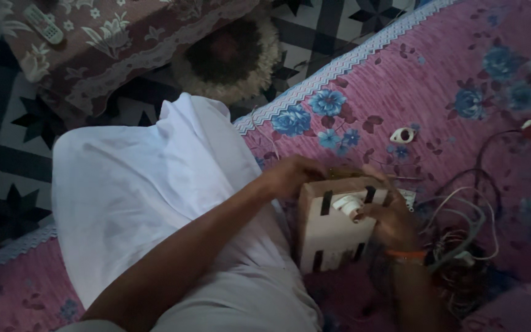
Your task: The person assembles and repairs an electrical switchboard by attaching a light socket and switches, connecting wires by hand, and tightening screws using a screwdriver.
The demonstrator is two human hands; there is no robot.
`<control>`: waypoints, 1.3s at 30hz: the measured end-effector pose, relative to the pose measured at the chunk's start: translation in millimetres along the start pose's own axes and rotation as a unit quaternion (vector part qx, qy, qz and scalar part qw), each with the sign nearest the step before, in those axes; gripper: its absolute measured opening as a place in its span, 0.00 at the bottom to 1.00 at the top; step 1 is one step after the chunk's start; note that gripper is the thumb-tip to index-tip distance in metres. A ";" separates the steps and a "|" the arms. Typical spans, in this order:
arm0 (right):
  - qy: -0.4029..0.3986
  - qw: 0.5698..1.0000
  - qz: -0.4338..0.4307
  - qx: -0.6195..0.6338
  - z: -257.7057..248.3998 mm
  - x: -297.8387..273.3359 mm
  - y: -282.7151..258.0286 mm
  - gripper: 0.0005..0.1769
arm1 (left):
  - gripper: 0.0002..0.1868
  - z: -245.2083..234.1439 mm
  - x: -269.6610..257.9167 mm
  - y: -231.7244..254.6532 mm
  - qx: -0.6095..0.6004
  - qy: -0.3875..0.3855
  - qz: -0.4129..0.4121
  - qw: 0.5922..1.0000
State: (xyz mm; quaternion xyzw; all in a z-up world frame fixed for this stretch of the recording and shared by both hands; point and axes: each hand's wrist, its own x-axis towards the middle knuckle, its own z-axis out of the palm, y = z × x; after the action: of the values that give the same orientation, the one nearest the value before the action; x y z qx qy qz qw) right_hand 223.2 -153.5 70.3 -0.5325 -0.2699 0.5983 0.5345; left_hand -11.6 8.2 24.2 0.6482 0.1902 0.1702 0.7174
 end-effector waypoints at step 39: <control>0.035 0.967 0.122 0.221 4.4 -19.8 23.8 0.24 | 0.13 29.8 -29.3 77.2 0.252 0.156 0.126 0.947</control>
State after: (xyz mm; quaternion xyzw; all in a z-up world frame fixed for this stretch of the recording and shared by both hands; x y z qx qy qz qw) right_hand 208.0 -177.5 57.2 -0.4508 -0.0449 0.6845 0.5712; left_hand -22.2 -24.1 105.1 0.7918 0.2529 0.3048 0.4650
